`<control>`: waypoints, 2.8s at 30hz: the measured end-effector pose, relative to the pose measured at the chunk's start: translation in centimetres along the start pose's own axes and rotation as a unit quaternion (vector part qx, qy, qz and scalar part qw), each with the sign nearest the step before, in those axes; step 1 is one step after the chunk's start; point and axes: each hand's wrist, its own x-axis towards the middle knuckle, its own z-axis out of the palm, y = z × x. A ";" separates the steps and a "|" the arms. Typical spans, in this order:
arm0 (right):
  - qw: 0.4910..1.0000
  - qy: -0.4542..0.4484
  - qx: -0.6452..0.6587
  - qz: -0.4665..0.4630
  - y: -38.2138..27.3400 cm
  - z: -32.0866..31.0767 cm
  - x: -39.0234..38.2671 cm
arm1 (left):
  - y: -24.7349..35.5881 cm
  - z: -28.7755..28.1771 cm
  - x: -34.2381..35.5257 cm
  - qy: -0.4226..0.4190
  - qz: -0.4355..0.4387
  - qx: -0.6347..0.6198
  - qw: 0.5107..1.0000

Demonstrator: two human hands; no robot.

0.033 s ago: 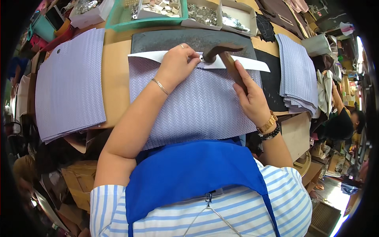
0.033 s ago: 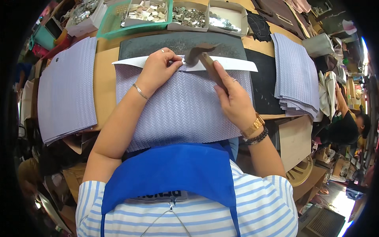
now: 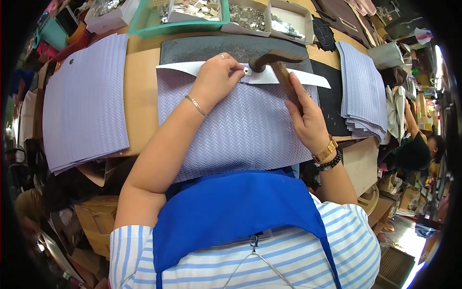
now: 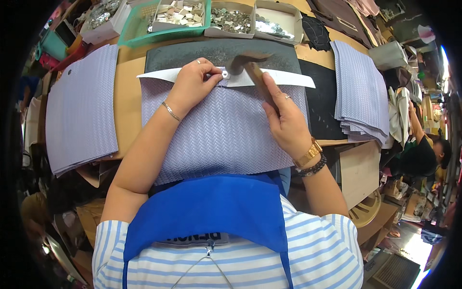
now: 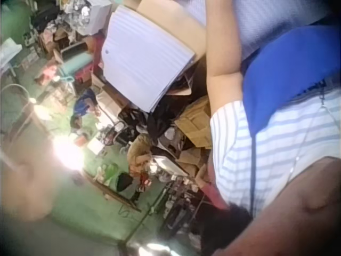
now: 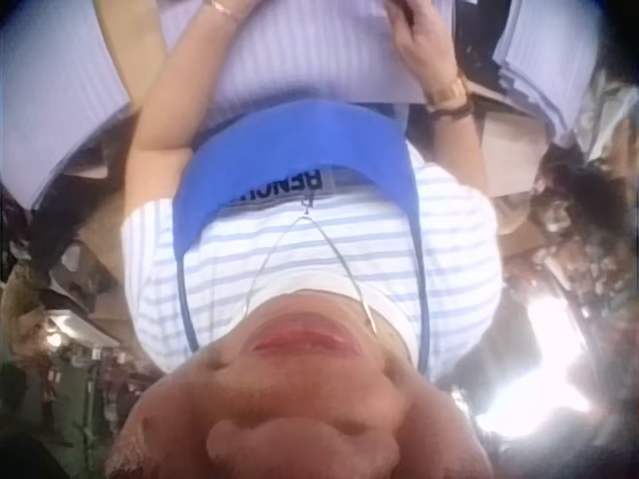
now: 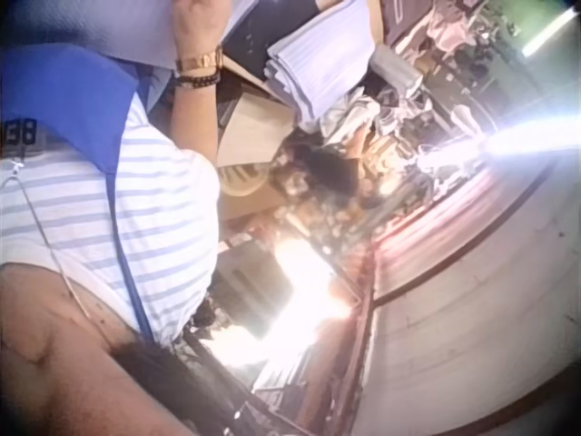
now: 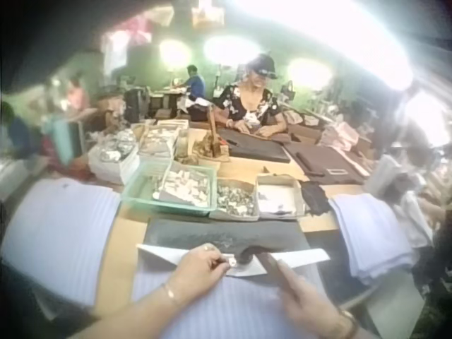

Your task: The person folds the edge of a light blue leather sheet and hammers a metal rivet into place before stacking the sheet with others.

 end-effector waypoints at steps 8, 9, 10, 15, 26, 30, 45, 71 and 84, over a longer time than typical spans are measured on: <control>0.987 -0.110 -0.119 -0.013 -2.4 -3.7 2.8 | -0.7 0.0 -0.3 0.004 0.040 0.015 0.999; 0.977 -0.130 -0.169 -0.008 -2.8 -4.4 3.4 | -0.4 -0.2 -0.3 0.005 0.041 0.015 0.999; 0.964 -0.150 -0.218 -0.004 -3.1 -4.7 3.9 | -0.1 -0.4 -0.3 -0.006 0.016 0.004 1.000; 0.952 -0.111 -0.274 -0.077 -6.7 -4.6 5.7 | 0.8 -0.3 -0.3 0.027 0.005 -0.026 0.999; 0.937 -0.165 -0.294 -0.097 -7.0 -4.4 6.6 | 0.4 -0.3 -0.4 0.029 0.007 -0.026 0.999; 0.987 -0.141 -0.068 -0.024 -1.6 -3.6 3.9 | 0.8 -0.3 -0.3 0.017 -0.004 -0.046 0.999; 0.983 0.167 -0.078 -0.003 6.4 -6.3 -1.5 | 0.2 -10.0 0.4 0.002 -0.058 0.380 0.923; 0.885 0.103 -0.402 0.213 31.5 -18.8 -3.7 | -6.3 -54.2 -16.7 0.259 -0.208 0.696 0.637; 0.867 0.105 -0.430 0.229 29.5 -20.2 -4.9 | -13.3 -37.7 -17.4 0.069 -0.269 0.463 0.842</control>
